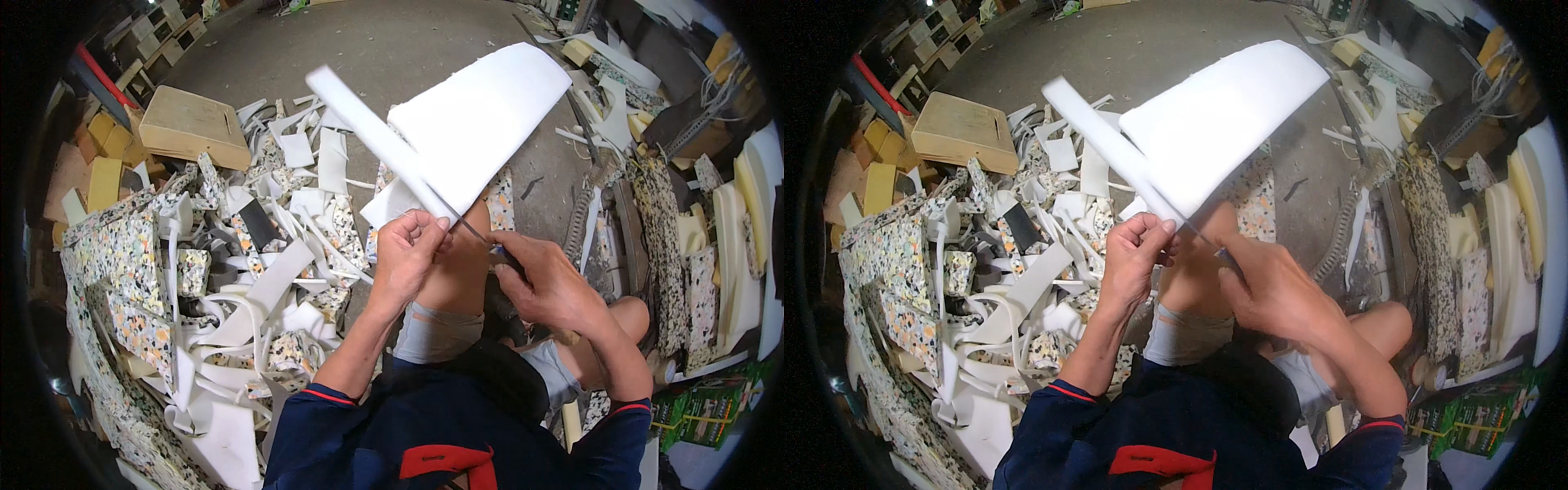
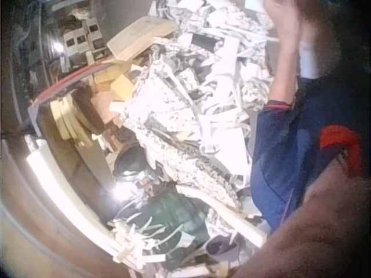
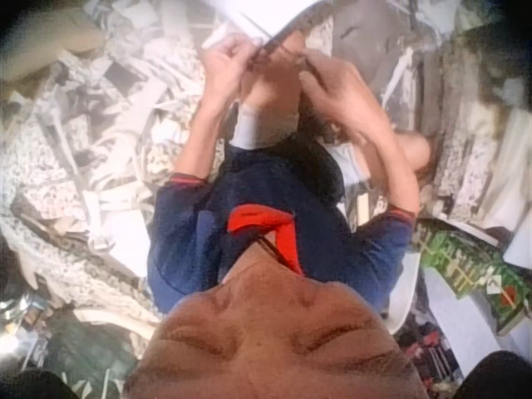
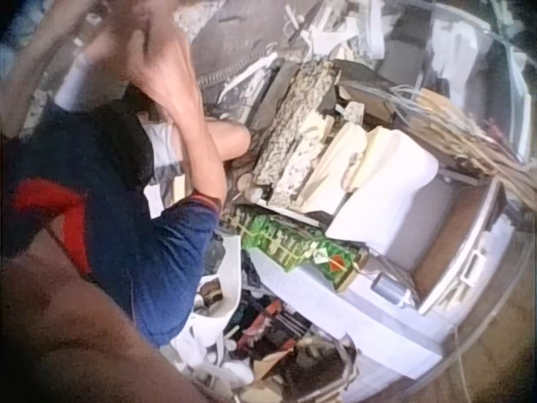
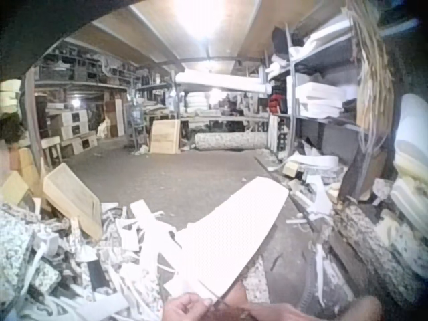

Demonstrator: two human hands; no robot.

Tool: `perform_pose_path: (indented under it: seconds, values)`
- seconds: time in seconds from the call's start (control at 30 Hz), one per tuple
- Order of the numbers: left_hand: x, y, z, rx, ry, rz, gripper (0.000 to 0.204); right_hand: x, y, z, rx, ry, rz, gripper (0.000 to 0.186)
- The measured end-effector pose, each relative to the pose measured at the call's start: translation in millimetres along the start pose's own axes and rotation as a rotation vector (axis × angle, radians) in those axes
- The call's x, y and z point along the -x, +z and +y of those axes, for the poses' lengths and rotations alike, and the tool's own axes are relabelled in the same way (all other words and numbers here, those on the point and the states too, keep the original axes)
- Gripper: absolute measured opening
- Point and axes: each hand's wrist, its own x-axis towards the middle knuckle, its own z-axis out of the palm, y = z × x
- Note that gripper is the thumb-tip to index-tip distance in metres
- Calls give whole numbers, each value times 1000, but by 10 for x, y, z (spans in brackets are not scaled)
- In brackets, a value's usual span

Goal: The person applies adhesive to a wooden frame and attaches a white foam piece, smoothing it into place. They then apply adhesive to a second foam piece and attach a foam strip, trimming the excess with a knife.

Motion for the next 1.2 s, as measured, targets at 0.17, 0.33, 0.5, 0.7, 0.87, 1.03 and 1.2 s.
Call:
perform_pose_path:
  seconds: [0.17,0.33,0.5,0.7,0.87,1.03,1.2]
  values:
    - [-22,-153,79,-138,-11,18,17,167,18,-253,-106,83,-41,34]
    - [-346,-287,284,-226,149,141,33,358,247,-292,-193,144,20,40]
    - [-658,-339,403,-135,94,123,32,297,462,-267,-244,29,130,37]
    - [-662,-338,297,-7,71,137,20,99,483,-345,-262,104,211,26]
    - [-652,-356,274,14,103,148,18,-308,539,-237,-161,-21,323,16]
    - [-615,-352,256,27,113,191,18,-696,519,-201,-89,8,324,18]
    - [-599,-689,186,125,184,293,21,-394,340,-302,-105,-50,194,12]
